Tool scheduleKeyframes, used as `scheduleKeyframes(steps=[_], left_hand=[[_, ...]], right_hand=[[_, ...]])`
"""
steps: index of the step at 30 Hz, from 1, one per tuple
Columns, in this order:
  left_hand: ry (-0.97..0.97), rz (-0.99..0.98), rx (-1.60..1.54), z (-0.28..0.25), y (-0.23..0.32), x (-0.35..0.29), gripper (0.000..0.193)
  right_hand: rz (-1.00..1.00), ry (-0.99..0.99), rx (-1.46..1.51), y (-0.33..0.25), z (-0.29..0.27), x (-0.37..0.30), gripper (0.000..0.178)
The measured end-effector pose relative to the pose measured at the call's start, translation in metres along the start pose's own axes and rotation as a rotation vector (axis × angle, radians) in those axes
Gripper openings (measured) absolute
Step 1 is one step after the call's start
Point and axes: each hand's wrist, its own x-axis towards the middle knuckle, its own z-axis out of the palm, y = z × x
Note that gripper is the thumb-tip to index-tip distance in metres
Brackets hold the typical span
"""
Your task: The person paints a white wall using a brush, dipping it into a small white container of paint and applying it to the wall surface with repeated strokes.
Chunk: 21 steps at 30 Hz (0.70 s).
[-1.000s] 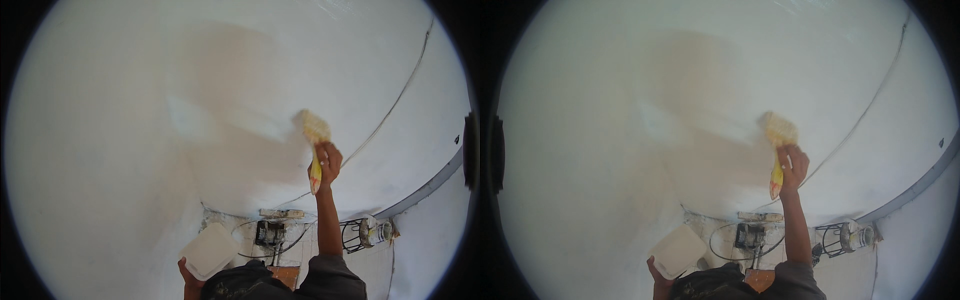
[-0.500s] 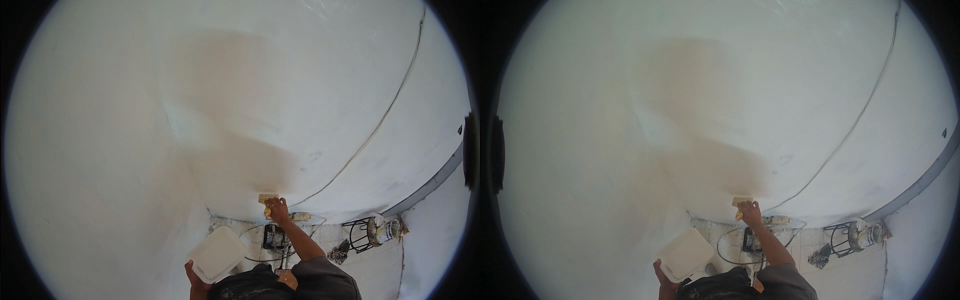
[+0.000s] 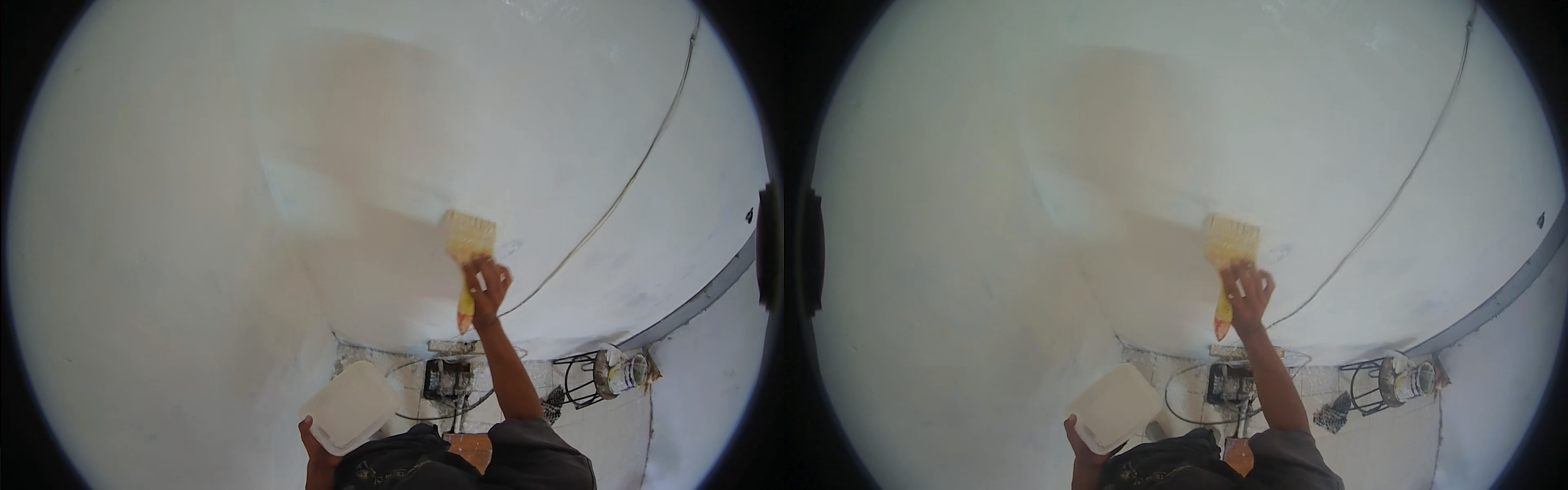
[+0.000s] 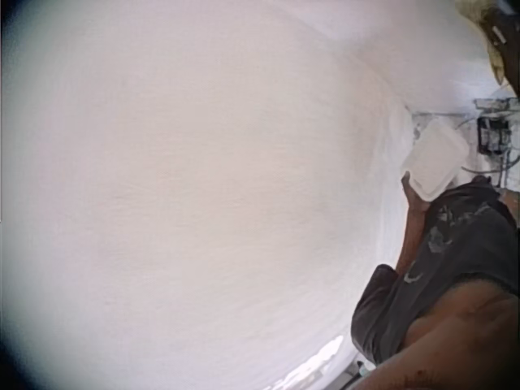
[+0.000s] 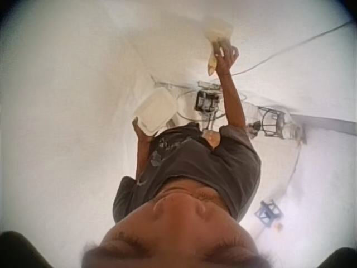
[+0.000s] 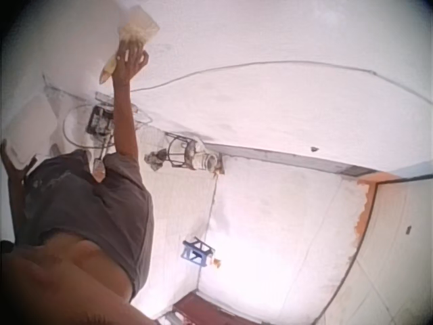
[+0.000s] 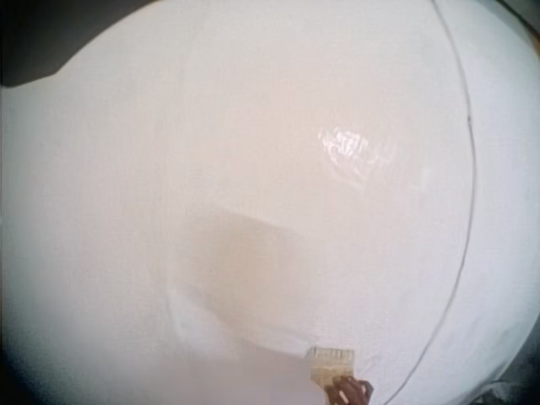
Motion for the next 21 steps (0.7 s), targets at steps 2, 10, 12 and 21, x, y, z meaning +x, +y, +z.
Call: scheduleKeyframes(steps=[2, 10, 12, 21], left_hand=[[-0.002, 0.002, -0.004, -0.005, -0.001, 0.005, 0.072], [0.006, 0.035, 0.043, -0.004, 0.000, 0.006, 0.071], [0.018, 0.083, 0.042, -0.003, 0.004, 0.008, 0.070], [0.053, 0.106, -0.012, -0.004, 0.007, -0.003, 0.070]], right_hand=[[-0.017, -0.170, -0.060, -0.001, 0.031, -0.060, 0.033], [0.144, -0.714, 0.093, -0.022, 0.080, -0.218, 0.042], [0.080, -0.590, 0.065, -0.015, 0.091, -0.210, 0.043], [-0.007, 0.045, 0.074, -0.046, 0.035, 0.008, 0.032]])
